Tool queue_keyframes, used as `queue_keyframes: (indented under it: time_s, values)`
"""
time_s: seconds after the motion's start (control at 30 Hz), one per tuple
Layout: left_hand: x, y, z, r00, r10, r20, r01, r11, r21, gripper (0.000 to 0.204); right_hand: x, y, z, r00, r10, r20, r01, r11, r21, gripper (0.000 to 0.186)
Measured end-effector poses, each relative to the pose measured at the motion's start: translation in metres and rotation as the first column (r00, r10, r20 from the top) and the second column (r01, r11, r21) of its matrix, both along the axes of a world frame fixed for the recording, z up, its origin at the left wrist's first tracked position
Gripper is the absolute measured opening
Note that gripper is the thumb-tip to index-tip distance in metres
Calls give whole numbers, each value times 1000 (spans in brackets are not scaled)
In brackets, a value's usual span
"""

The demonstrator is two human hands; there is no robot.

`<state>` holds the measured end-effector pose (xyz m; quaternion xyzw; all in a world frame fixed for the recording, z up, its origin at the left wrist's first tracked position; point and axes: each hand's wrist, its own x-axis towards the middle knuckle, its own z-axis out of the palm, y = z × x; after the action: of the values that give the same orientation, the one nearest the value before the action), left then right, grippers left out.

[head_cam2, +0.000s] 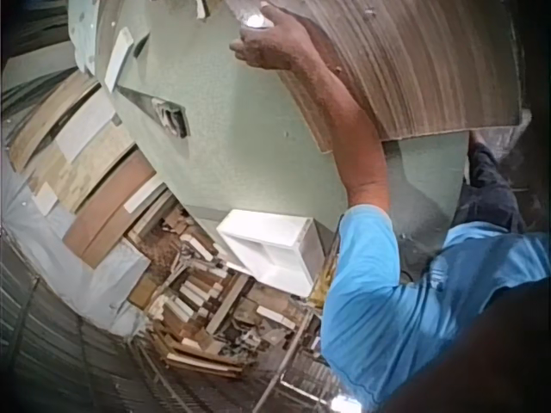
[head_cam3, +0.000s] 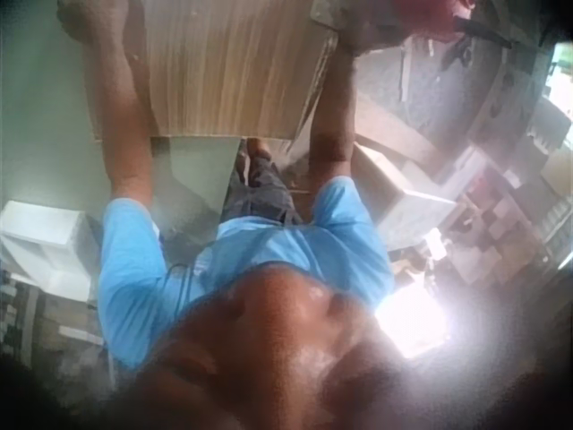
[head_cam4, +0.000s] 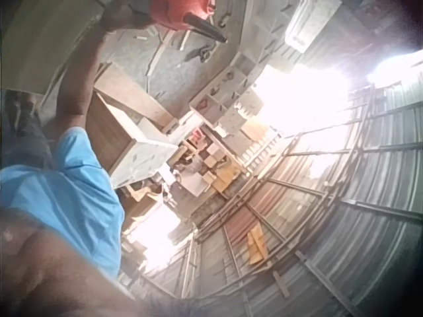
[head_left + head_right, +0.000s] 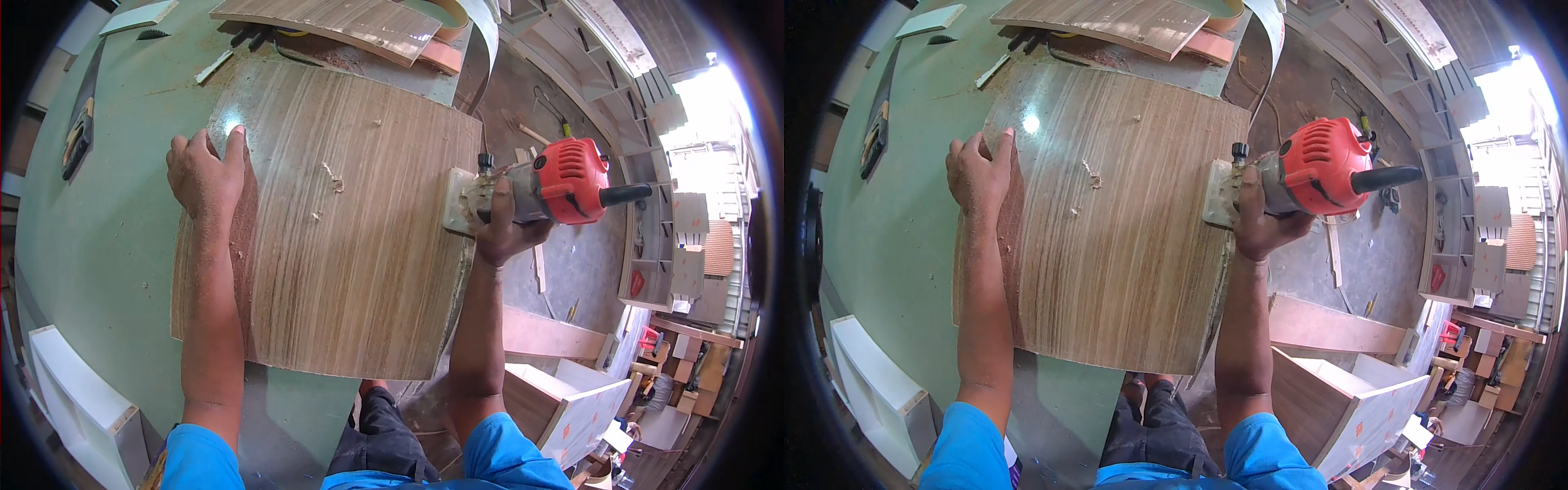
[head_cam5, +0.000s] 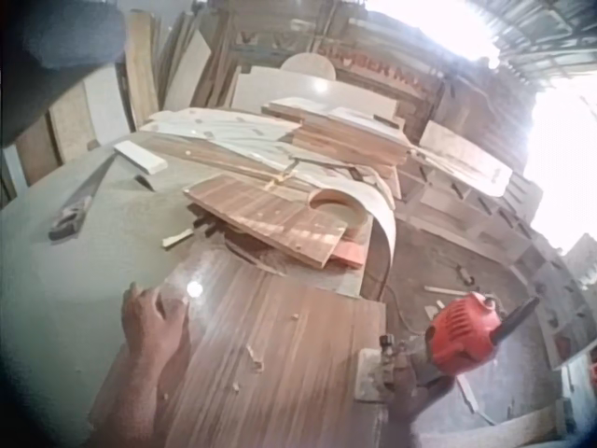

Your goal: The person wipes wood panels with a cloth and then uses a power trimmer to finish the edges of the panels on a workbench.

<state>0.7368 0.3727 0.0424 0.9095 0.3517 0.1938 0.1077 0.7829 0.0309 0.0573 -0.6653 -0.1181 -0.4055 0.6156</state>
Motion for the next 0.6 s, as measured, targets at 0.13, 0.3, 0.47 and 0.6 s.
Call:
queue_keyframes:
  time_s: [0.13, 0.3, 0.47, 0.6]
  values:
    - [-1, 0, 1, 1000, -4, -28, 3, 999, -36, 52, 15, 0, 0, 1000, 8, -21, -9, 1000, -15, 58]
    - [-2, 6, -3, 998, 4, -58, -7, 999, -44, 64, 41, 0, -6, 999, -28, 23, 29, 998, -48, 54]
    - [0, 2, 0, 997, 0, -76, -5, 999, -54, 65, 64, -5, -9, 999, 3, 49, 0, 999, -52, 64]
    - [-2, 0, 2, 1000, 2, -32, -4, 999, -51, 57, 76, 1, -7, 997, -36, 69, 40, 998, -48, 53]
